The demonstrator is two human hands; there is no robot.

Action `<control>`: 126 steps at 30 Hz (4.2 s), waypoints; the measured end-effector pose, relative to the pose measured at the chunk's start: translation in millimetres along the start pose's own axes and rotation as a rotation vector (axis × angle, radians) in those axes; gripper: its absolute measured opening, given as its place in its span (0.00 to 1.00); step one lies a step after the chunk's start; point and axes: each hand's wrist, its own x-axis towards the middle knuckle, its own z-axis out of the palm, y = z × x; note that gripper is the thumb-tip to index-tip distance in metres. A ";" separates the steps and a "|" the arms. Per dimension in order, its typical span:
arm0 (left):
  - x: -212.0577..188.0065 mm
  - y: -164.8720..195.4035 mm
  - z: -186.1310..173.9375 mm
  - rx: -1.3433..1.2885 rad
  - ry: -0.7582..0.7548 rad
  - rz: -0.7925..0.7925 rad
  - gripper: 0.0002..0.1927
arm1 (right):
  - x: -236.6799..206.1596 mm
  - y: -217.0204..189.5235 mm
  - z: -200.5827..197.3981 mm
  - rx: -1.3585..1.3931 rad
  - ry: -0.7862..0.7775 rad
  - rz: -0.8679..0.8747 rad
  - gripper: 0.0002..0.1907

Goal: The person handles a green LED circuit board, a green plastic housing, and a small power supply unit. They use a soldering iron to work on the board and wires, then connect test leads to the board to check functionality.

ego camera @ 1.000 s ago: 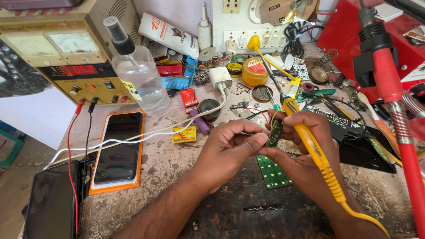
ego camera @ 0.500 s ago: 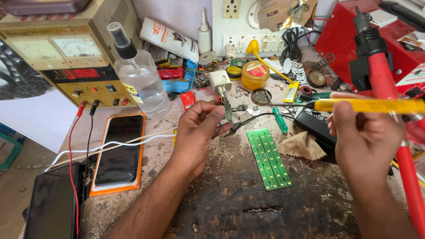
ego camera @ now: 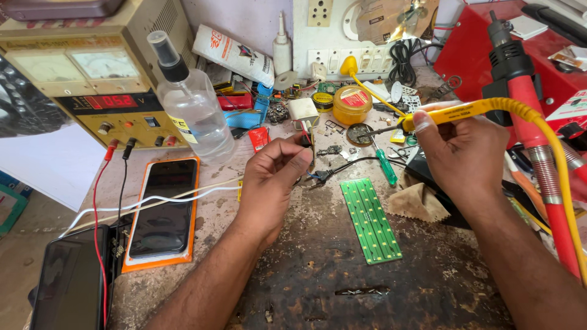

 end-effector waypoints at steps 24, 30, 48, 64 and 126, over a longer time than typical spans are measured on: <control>-2.4 16.4 8.9 0.030 0.033 0.061 0.04 | -3.8 17.3 -0.4 -0.052 0.097 0.014 0.12; -2.1 10.7 4.7 -0.030 0.012 0.070 0.05 | -4.8 10.0 -5.7 0.040 0.137 0.049 0.11; -4.6 13.3 7.0 -0.191 -0.122 0.050 0.04 | -56.8 8.5 -11.9 1.007 0.249 0.140 0.13; -3.6 9.3 7.7 -0.138 0.019 0.151 0.03 | -72.4 6.5 -7.3 1.040 0.271 0.028 0.10; -5.6 8.6 17.5 0.018 0.060 0.336 0.03 | -77.0 -4.4 -0.7 1.113 0.193 0.135 0.12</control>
